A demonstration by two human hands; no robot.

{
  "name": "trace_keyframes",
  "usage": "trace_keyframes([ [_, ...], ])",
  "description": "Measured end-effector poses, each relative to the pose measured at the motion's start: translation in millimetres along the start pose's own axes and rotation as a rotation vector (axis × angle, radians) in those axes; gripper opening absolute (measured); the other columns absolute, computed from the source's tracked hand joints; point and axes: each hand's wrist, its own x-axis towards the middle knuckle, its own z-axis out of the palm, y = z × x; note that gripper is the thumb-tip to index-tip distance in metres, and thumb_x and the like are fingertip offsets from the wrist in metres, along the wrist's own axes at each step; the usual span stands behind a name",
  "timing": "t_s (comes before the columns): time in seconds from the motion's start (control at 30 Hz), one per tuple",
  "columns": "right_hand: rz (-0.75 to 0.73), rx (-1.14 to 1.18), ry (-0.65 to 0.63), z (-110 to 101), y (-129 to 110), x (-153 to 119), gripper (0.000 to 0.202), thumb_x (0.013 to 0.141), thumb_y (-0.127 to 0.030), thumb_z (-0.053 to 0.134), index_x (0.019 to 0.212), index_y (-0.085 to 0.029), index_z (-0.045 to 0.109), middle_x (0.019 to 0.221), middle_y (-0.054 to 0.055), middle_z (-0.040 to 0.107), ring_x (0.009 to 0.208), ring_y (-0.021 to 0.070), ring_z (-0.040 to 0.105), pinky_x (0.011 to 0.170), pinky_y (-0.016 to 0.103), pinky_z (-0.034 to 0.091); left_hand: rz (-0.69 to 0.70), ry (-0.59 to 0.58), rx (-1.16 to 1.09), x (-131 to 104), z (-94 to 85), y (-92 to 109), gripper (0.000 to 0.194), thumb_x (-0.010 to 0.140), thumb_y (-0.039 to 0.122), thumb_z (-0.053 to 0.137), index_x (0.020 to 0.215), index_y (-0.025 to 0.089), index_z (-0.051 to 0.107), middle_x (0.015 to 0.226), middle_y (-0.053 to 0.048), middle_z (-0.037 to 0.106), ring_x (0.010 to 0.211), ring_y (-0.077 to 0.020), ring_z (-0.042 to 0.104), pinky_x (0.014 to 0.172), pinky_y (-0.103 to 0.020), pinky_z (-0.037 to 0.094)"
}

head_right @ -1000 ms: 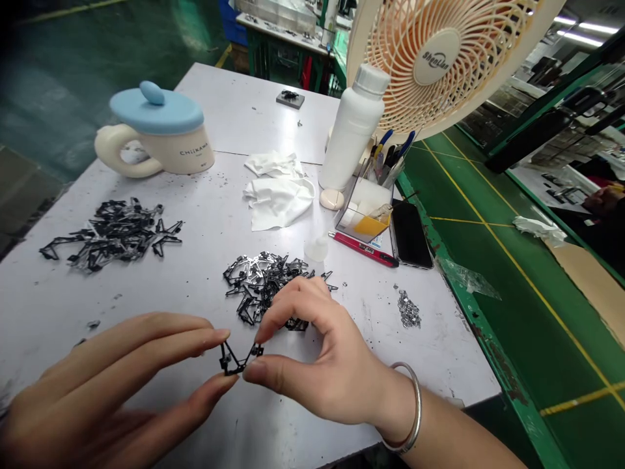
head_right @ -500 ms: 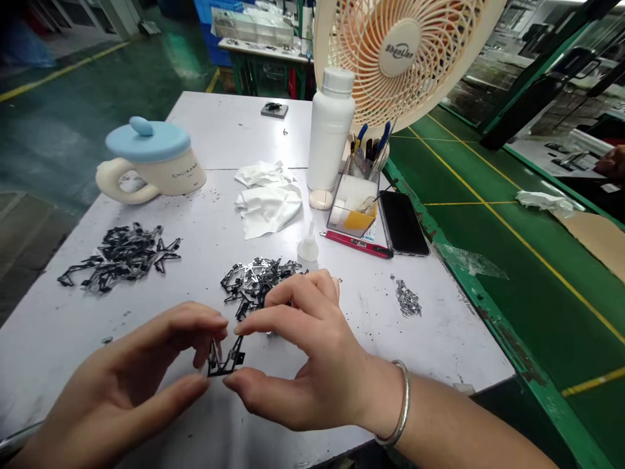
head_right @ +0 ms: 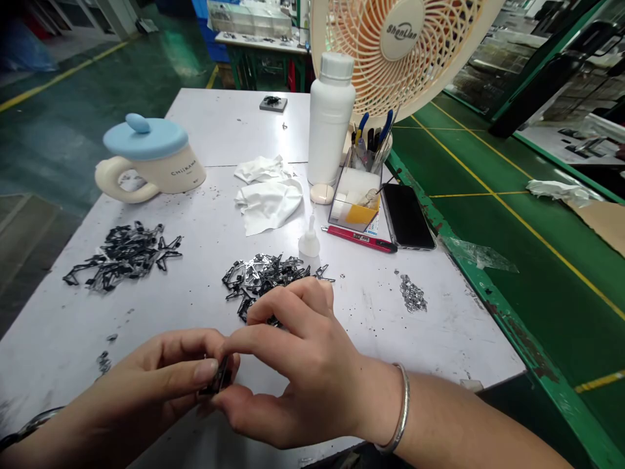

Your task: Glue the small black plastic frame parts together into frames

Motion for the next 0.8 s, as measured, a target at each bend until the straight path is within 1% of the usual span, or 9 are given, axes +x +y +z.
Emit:
trace_keyframes([
  [0.17,-0.002,-0.011,-0.004,0.8,0.4,-1.3,0.023,0.061,-0.023,0.076,0.081,-0.016,0.068,0.076,0.003,0.056,0.074,0.0144,0.046,0.069,0.034,0.038,0.01,-0.013,-0.024,1.1,-1.6,-2.8,0.011,0.077,0.027,0.071,0.073,0.017,0.069,0.069,0.0,0.058,0.065,-0.0085,0.045,0.062,-0.016,0.039],
  [0.33,0.016,-0.02,-0.025,0.5,0.2,-1.9,0.018,0.063,-0.023,0.074,0.078,-0.017,0.067,0.077,0.003,0.058,0.075,0.0154,0.046,0.068,0.034,0.038,-0.031,0.02,-0.041,0.2,1.6,-1.4,0.014,0.073,0.028,0.074,0.07,0.016,0.067,0.07,0.0,0.057,0.065,-0.0093,0.044,0.063,-0.018,0.039],
  [0.5,0.014,-0.028,-0.04,-0.1,0.0,-2.3,0.017,0.064,-0.022,0.073,0.079,-0.016,0.067,0.077,0.003,0.057,0.075,0.015,0.045,0.068,0.034,0.037,-0.051,0.017,-0.037,0.4,1.7,-1.7,0.016,0.075,0.029,0.072,0.07,0.016,0.064,0.071,-0.001,0.056,0.066,-0.0101,0.043,0.065,-0.019,0.038],
  [0.7,0.018,-0.028,-0.029,1.1,-0.6,-3.0,0.021,0.064,-0.023,0.074,0.083,-0.017,0.068,0.077,0.003,0.056,0.075,0.015,0.044,0.069,0.034,0.036,-0.03,0.012,-0.043,1.1,2.3,-1.4,0.016,0.075,0.028,0.072,0.071,0.015,0.064,0.072,-0.001,0.055,0.068,-0.0108,0.044,0.066,-0.02,0.038],
  [0.8,0.017,-0.025,-0.031,1.4,-1.1,-3.1,0.018,0.064,-0.023,0.073,0.08,-0.017,0.067,0.077,0.003,0.056,0.075,0.0149,0.044,0.069,0.034,0.036,-0.01,-0.003,-0.052,2.5,2.6,-2.3,0.017,0.073,0.028,0.073,0.07,0.015,0.063,0.071,-0.001,0.054,0.067,-0.0107,0.042,0.065,-0.021,0.037],
])
